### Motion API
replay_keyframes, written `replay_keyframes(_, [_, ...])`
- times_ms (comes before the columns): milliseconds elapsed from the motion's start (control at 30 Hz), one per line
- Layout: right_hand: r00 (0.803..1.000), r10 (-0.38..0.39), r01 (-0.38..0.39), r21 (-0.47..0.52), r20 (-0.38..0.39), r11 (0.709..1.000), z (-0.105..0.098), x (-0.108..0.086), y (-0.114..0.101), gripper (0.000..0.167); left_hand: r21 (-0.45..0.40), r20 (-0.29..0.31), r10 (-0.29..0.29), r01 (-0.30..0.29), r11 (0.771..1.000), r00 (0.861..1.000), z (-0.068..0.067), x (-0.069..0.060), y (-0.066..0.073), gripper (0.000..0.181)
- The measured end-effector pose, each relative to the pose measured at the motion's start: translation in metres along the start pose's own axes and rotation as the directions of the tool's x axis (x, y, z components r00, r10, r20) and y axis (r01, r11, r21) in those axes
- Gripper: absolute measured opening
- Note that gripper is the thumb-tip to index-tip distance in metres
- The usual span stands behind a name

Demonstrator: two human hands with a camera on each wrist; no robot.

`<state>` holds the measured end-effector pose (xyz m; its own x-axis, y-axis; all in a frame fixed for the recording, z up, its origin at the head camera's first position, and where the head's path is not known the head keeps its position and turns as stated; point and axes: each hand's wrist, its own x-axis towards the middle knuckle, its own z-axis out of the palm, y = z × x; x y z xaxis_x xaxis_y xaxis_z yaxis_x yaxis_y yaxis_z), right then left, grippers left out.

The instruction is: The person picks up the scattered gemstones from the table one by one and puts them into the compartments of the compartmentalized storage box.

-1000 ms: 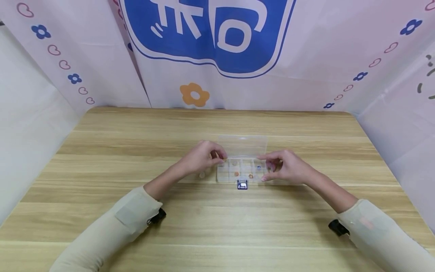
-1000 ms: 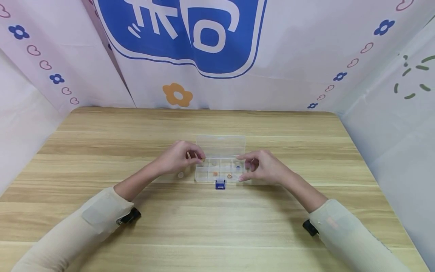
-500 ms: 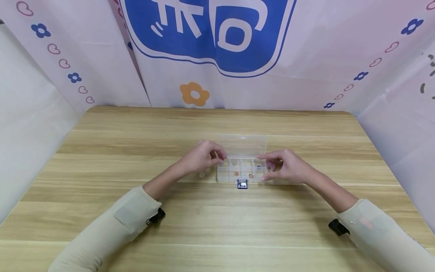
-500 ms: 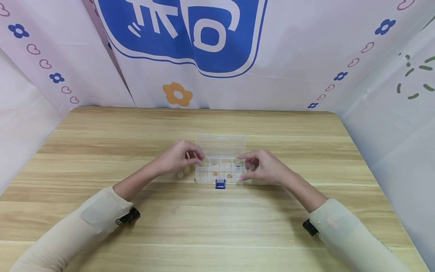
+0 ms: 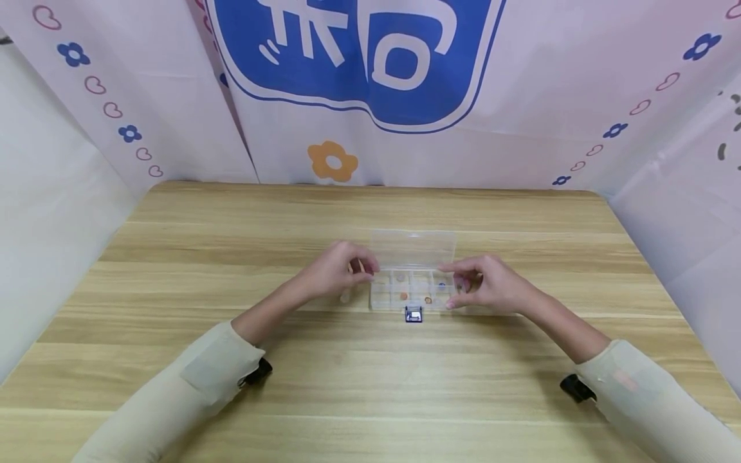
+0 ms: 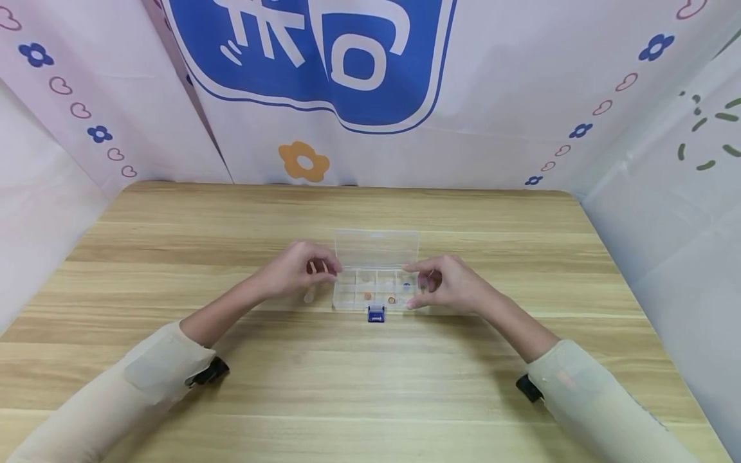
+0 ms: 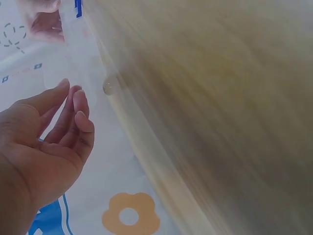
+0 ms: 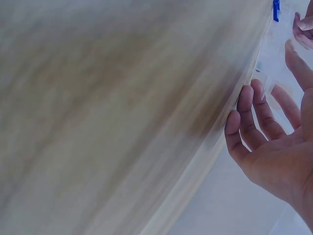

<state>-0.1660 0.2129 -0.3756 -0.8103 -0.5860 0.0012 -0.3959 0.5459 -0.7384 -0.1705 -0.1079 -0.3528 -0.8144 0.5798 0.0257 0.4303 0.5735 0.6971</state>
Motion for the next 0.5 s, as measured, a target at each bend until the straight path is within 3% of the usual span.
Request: replay_keyframes(500, [1.000,0.002,-0.002,-0.010,-0.004,1.000,0.000,0.000,0.000,0.061,-0.016,-0.004,0.053,-0.053,0.998,0.999,-0.005,-0.015,-0.013,0.005])
